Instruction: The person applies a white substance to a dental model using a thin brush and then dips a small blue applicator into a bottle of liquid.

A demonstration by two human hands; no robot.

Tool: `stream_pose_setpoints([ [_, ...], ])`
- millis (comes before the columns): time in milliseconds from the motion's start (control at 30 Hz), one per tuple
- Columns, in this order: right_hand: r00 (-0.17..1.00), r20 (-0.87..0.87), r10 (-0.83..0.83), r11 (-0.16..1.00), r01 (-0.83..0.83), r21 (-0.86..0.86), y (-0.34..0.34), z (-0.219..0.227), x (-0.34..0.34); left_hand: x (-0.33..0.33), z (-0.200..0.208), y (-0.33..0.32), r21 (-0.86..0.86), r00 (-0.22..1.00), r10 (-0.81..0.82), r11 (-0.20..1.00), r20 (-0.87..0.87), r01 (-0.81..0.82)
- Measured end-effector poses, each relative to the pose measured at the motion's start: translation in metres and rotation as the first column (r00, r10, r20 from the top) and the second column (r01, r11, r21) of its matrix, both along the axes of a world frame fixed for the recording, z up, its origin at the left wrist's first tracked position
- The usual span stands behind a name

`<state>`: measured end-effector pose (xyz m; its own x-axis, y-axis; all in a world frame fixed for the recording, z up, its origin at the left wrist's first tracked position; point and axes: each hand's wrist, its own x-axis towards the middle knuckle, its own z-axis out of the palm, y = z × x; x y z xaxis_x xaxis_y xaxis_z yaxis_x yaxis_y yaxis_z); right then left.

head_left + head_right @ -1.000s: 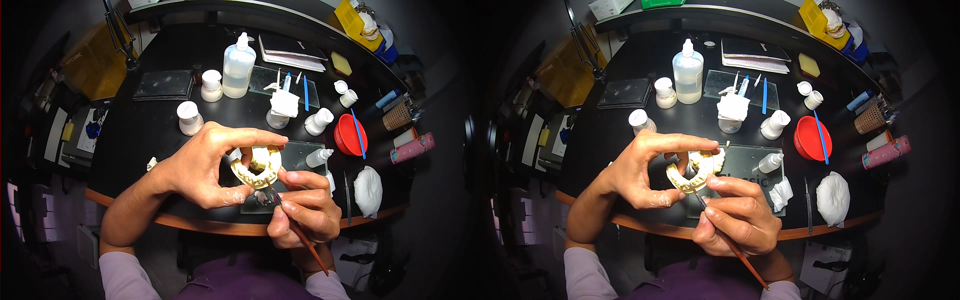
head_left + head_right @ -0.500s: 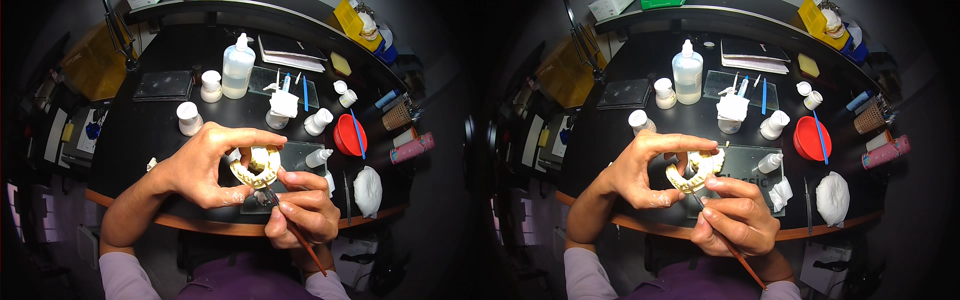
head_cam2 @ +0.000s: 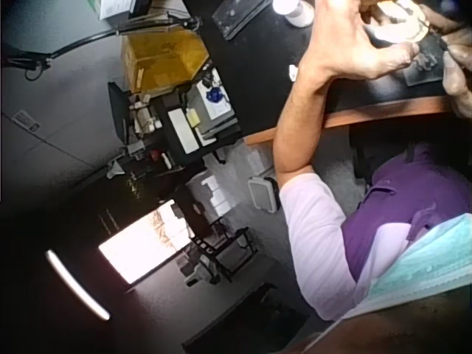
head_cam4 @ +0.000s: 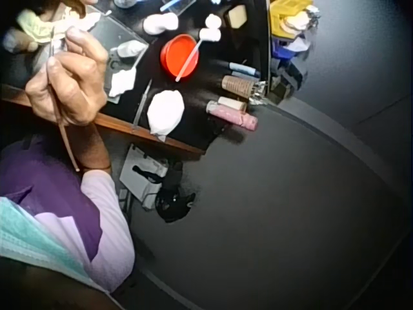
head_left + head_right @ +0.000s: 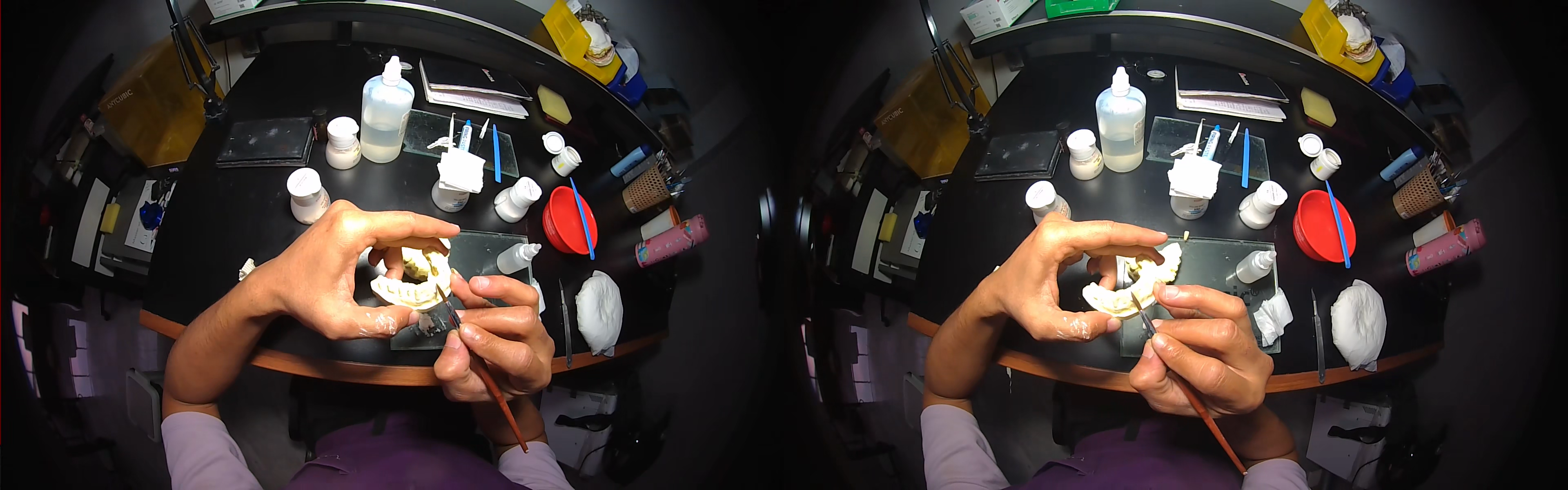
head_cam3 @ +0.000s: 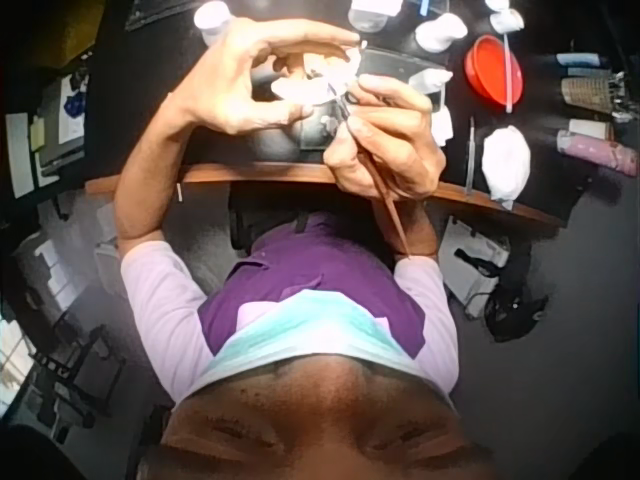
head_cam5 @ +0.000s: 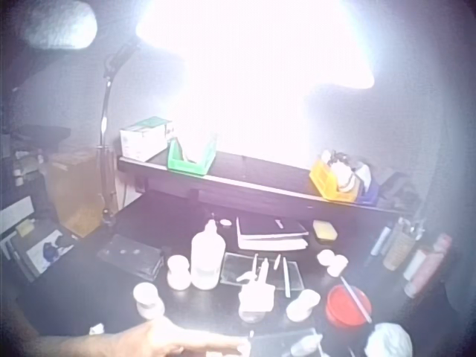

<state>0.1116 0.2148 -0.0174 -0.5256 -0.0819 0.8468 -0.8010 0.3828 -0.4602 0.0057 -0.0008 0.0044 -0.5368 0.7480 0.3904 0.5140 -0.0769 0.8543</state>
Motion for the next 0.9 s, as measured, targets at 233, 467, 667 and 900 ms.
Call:
stream_pose_setpoints([
  [233, 1.000, -0.013, 0.007, 1.000, -0.007, 0.008, 0.000, -0.001, -0.001, -0.001, 0.004, 0.000, -0.024, 1.000, 0.013, 1.000, -0.026, -0.013],
  [467, 1.000, -0.017, 0.003, 1.000, -0.003, -0.014, 0.000, -0.003, -0.001, -0.001, 0.005, 0.000, -0.021, 0.999, 0.008, 1.000, -0.043, -0.009],
  [667, 1.000, 0.006, -0.002, 1.000, 0.002, -0.017, 0.001, -0.001, 0.006, 0.001, 0.003, 0.001, -0.012, 0.998, 0.004, 1.000, -0.064, -0.005],
  [900, 0.999, 0.005, -0.049, 0.996, 0.049, -0.078, 0.014, 0.007, 0.010, -0.005, -0.001, 0.002, -0.026, 0.997, 0.017, 0.999, -0.076, -0.019],
])
